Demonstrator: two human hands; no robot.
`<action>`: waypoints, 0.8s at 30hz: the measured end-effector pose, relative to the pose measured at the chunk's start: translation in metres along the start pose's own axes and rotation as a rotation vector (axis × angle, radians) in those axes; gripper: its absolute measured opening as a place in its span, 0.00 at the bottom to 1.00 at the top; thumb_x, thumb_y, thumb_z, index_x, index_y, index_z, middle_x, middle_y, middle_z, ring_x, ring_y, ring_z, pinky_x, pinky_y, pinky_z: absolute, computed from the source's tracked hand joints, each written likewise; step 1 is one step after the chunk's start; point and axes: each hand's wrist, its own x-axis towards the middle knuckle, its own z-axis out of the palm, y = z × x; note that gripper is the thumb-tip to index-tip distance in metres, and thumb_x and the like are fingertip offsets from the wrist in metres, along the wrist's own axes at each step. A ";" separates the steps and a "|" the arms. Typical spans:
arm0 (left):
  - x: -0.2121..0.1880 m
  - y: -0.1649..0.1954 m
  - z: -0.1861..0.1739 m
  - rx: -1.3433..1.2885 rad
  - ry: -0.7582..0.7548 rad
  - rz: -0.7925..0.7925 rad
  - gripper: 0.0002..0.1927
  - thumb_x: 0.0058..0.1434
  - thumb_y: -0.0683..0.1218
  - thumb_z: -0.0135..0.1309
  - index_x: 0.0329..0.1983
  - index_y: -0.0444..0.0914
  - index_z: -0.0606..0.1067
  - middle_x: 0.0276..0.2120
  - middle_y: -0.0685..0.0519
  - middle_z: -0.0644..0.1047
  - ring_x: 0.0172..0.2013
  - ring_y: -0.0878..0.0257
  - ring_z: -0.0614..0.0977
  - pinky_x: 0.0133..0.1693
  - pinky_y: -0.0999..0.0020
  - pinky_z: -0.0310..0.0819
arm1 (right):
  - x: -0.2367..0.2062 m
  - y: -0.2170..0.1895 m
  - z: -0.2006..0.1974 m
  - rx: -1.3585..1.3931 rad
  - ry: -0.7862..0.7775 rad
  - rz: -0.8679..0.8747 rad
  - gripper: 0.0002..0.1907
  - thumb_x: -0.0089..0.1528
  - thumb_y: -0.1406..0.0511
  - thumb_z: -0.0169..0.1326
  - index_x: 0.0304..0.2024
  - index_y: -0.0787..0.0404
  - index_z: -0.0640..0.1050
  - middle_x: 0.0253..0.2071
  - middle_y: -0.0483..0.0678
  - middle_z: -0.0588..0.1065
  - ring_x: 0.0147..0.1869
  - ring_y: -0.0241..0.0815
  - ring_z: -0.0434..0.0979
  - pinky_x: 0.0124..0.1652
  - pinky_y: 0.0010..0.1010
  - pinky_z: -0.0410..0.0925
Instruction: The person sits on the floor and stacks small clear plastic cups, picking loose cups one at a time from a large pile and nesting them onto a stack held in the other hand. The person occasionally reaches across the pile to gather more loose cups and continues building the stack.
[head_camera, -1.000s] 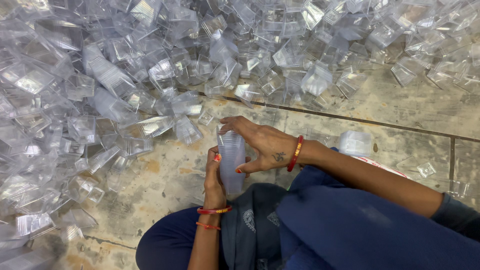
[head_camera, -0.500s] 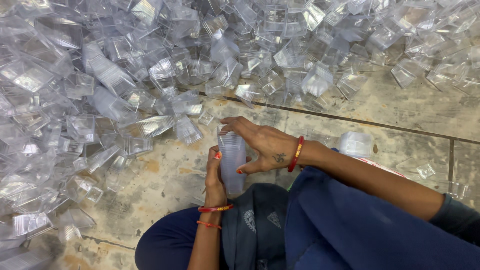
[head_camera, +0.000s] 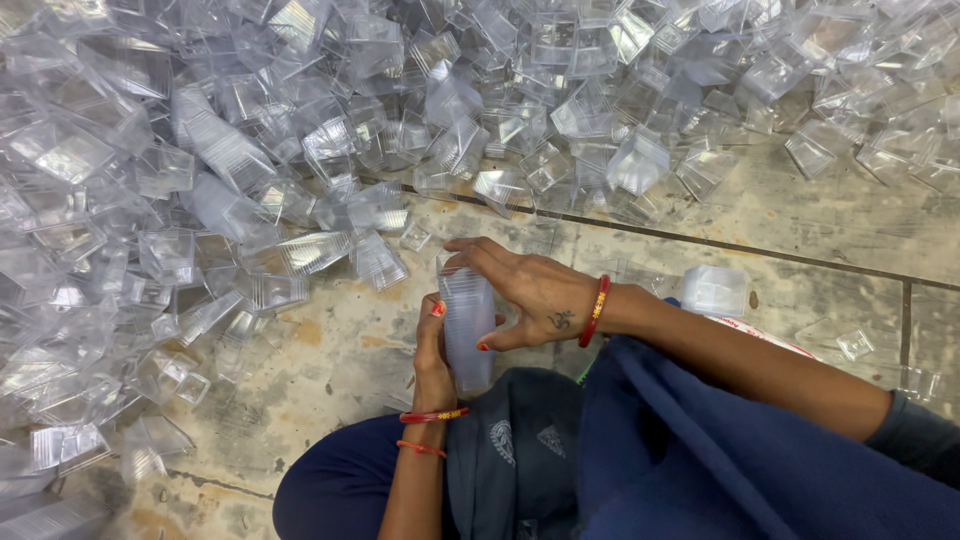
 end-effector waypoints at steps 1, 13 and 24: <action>0.000 0.001 0.000 0.010 -0.001 0.000 0.24 0.68 0.60 0.39 0.54 0.37 0.66 0.48 0.41 0.77 0.45 0.48 0.84 0.46 0.58 0.79 | 0.000 0.000 0.000 -0.001 -0.001 -0.001 0.48 0.48 0.60 0.70 0.66 0.60 0.61 0.74 0.58 0.55 0.57 0.60 0.78 0.51 0.43 0.75; -0.001 0.002 0.001 -0.034 0.049 -0.059 0.25 0.68 0.60 0.39 0.56 0.37 0.67 0.48 0.42 0.77 0.44 0.47 0.84 0.42 0.59 0.78 | 0.001 -0.002 0.004 -0.026 -0.021 0.007 0.47 0.48 0.59 0.70 0.65 0.59 0.62 0.75 0.57 0.55 0.49 0.57 0.81 0.49 0.43 0.75; 0.003 0.002 0.001 0.003 0.066 -0.095 0.30 0.67 0.63 0.38 0.60 0.37 0.67 0.44 0.38 0.79 0.41 0.50 0.84 0.38 0.60 0.80 | -0.001 0.003 0.005 -0.034 0.014 -0.066 0.47 0.49 0.59 0.71 0.66 0.61 0.61 0.74 0.58 0.55 0.53 0.59 0.80 0.51 0.43 0.74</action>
